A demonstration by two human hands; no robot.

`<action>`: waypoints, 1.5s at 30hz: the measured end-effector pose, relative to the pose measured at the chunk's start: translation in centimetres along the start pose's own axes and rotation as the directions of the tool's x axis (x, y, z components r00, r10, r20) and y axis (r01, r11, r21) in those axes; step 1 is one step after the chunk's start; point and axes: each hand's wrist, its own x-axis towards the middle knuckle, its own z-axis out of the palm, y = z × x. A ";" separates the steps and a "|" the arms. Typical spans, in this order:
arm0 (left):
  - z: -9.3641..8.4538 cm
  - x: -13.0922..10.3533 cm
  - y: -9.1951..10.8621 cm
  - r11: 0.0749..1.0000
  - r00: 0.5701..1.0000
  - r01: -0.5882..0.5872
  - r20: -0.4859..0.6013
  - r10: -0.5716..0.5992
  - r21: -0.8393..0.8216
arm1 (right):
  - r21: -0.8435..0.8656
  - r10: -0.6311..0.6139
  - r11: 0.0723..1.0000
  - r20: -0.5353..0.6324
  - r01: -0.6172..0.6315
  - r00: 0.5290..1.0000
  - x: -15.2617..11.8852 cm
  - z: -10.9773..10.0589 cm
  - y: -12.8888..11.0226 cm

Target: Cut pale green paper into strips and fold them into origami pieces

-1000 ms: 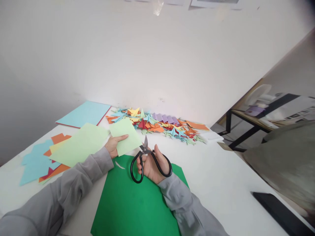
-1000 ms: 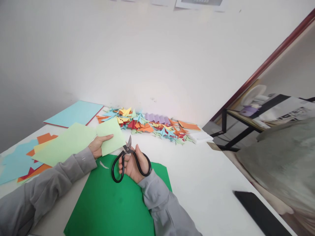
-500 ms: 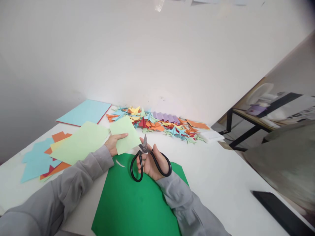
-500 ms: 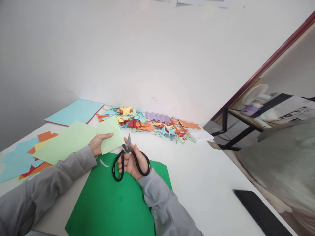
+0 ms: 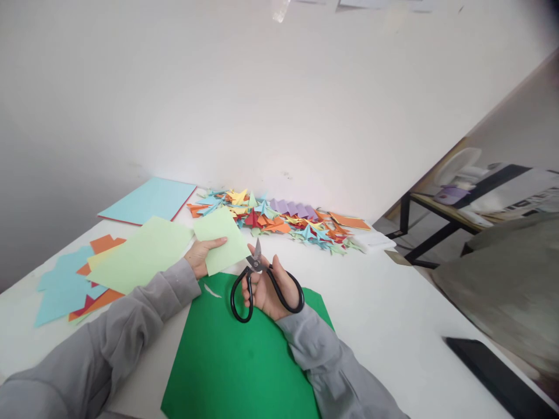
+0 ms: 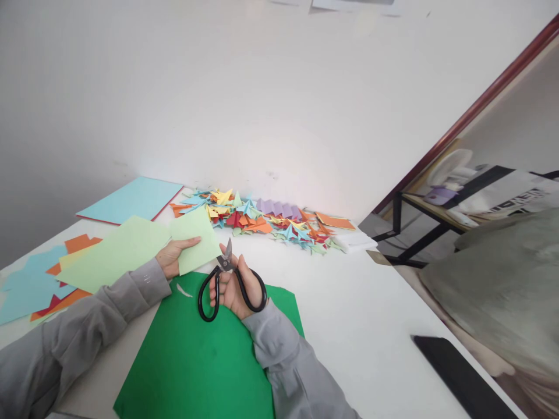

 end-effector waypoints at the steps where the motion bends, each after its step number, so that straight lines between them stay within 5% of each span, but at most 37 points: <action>1: 0.0 0.0 0.0 1.000 1.000 -0.011 -0.002 0.011 0.006 | -0.003 0.000 1.000 0.000 0.000 1.000 0.0 0.0 0.0; 16: 0.0 0.0 -0.4 0.997 0.997 -0.074 0.000 0.074 0.023 | -0.010 -0.004 1.000 -0.043 0.004 0.999 0.0 0.3 -0.1; 27: -0.6 0.5 -0.4 0.993 0.989 -0.114 0.098 0.111 0.032 | -0.015 0.006 1.000 -0.034 -0.007 0.999 0.0 0.1 0.0; 45: -0.4 0.4 0.2 0.988 0.987 -0.153 0.042 0.152 0.032 | 0.014 0.015 1.000 -0.007 -0.015 1.000 0.1 -0.1 0.0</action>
